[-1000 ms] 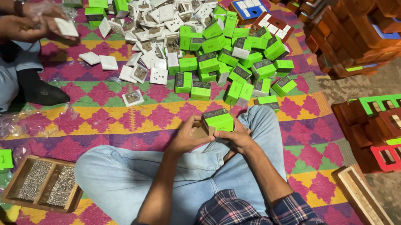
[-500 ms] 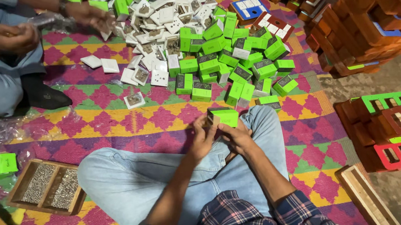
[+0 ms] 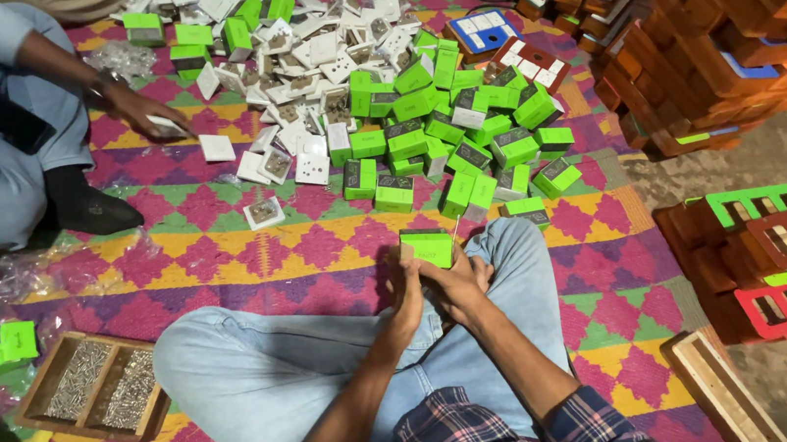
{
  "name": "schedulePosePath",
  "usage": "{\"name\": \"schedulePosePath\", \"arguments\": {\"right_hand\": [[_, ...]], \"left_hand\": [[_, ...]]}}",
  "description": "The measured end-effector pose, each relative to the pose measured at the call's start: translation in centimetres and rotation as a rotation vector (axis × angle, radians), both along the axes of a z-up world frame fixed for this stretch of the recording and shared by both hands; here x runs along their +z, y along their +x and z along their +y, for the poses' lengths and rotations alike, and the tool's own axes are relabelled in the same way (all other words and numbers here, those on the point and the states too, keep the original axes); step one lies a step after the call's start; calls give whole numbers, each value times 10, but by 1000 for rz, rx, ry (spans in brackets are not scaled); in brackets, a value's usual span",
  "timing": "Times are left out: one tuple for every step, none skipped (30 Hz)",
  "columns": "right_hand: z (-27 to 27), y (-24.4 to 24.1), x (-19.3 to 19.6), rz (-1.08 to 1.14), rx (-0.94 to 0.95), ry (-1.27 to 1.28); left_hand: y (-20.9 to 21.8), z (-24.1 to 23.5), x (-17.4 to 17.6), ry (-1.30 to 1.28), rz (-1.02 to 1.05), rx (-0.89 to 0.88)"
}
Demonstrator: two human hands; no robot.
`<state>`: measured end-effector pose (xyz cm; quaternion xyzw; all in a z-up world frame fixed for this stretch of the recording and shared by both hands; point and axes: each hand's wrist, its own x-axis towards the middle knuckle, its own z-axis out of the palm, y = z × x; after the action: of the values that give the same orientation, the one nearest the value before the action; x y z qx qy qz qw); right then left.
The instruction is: The person sits on a patterned mat and assembles small electrical components into green boxes. They pick up a white component, place it inside a green box, and use a small tool to secure it. The person repeats this process with multiple components and boxes.
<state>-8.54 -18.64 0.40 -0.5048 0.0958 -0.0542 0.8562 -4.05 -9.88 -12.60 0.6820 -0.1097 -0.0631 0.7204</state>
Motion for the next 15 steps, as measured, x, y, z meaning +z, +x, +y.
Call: {"name": "schedulePosePath", "arguments": {"right_hand": [[2,-1,8,5,-33,-5],[4,-2,17,11,-66,-10],[4,-3,26,80,-119,-190],[5,-4,34,151,-173,-369],[7,-6,42,221,-227,-549],[9,-8,49,91,-227,-459],[11,-11,55,-39,-225,-370],[14,-13,59,-168,-219,-281],[15,-14,62,-107,-228,-481],[17,-14,63,-44,-236,-679],[18,-18,62,26,-240,-879],[19,-18,59,-45,-194,-900],[22,-21,52,-108,-142,-913],[25,-25,45,-172,-90,-924],[26,-24,40,-227,-75,-860]], "left_hand": [[1,2,2,12,-56,-11],[2,5,6,23,-111,-22],[4,8,13,33,-170,-33],[5,13,21,-148,55,-71],[6,19,30,-328,279,-109],[8,27,41,-505,504,-149],[11,34,51,-621,598,-143],[14,43,62,-737,692,-136],[17,48,72,-857,788,-127],[21,51,80,-898,781,-143],[20,53,85,-941,779,-155],[21,52,88,-983,777,-168],[18,54,86,-988,799,-157],[15,55,82,-993,822,-147],[18,55,78,-998,836,-138]]}}
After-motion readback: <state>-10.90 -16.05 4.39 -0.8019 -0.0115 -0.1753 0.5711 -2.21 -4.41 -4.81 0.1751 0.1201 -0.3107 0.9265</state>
